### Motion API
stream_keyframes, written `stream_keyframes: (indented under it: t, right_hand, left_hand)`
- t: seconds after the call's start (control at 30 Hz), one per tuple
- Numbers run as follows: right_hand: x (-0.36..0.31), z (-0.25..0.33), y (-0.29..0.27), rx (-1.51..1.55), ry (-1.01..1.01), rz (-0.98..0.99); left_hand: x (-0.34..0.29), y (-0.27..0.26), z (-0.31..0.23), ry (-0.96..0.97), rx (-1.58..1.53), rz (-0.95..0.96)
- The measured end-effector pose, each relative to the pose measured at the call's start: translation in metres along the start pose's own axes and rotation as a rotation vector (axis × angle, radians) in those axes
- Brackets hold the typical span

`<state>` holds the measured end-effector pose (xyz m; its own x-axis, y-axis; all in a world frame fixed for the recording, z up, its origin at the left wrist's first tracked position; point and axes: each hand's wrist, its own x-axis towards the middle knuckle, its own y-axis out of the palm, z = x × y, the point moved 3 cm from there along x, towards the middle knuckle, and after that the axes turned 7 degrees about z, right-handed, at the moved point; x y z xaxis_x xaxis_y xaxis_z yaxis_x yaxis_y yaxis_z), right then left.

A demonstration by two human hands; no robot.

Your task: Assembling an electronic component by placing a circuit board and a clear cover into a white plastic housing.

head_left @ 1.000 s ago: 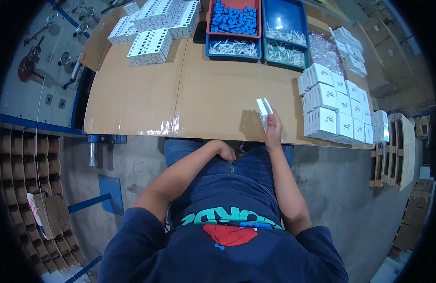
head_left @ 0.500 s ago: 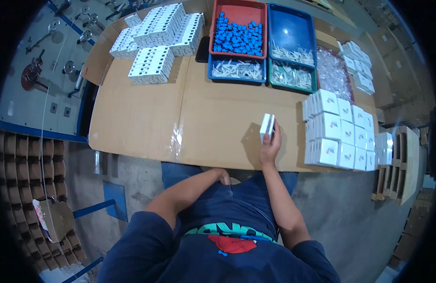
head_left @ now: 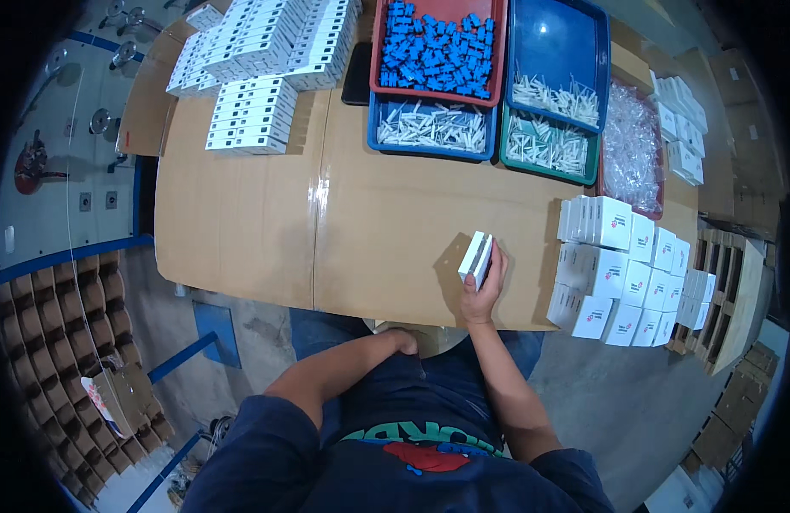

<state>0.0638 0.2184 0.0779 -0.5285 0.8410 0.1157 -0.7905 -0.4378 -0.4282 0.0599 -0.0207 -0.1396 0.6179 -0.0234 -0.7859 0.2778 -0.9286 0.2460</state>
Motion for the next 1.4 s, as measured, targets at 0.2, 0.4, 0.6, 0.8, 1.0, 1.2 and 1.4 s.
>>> stream_keyframes:
  t: [0.2, 0.4, 0.6, 0.8, 1.0, 1.2, 1.4]
  right_hand:
    - [0.002, 0.001, 0.002, -0.031, 0.029, 0.039]
    - [-0.002, 0.002, 0.0, -0.012, 0.039, 0.057]
    - [-0.005, -0.006, 0.002, -0.043, 0.061, 0.016]
    - [-0.001, 0.001, 0.002, -0.055, 0.052, 0.014]
    - [-0.005, -0.006, 0.001, -0.076, 0.053, 0.007]
    - [-0.008, -0.003, 0.002, 0.011, 0.034, -0.019]
    - [-0.01, -0.016, -0.002, 0.052, 0.017, -0.072]
  left_hand:
    - [0.076, 0.055, 0.008, 0.151, -0.249, -0.266]
    - [0.113, 0.082, -0.023, 0.219, 0.204, 0.043]
    - [0.014, 0.035, -0.047, 0.348, 0.079, -0.126]
    - [0.053, 0.043, -0.041, 0.179, 0.206, 0.003]
    - [-0.025, 0.016, -0.049, 0.141, -0.022, -0.141]
    - [0.029, 0.057, 0.019, 0.075, -0.187, -0.468]
    - [-0.025, -0.012, 0.008, -0.116, -0.356, -0.037]
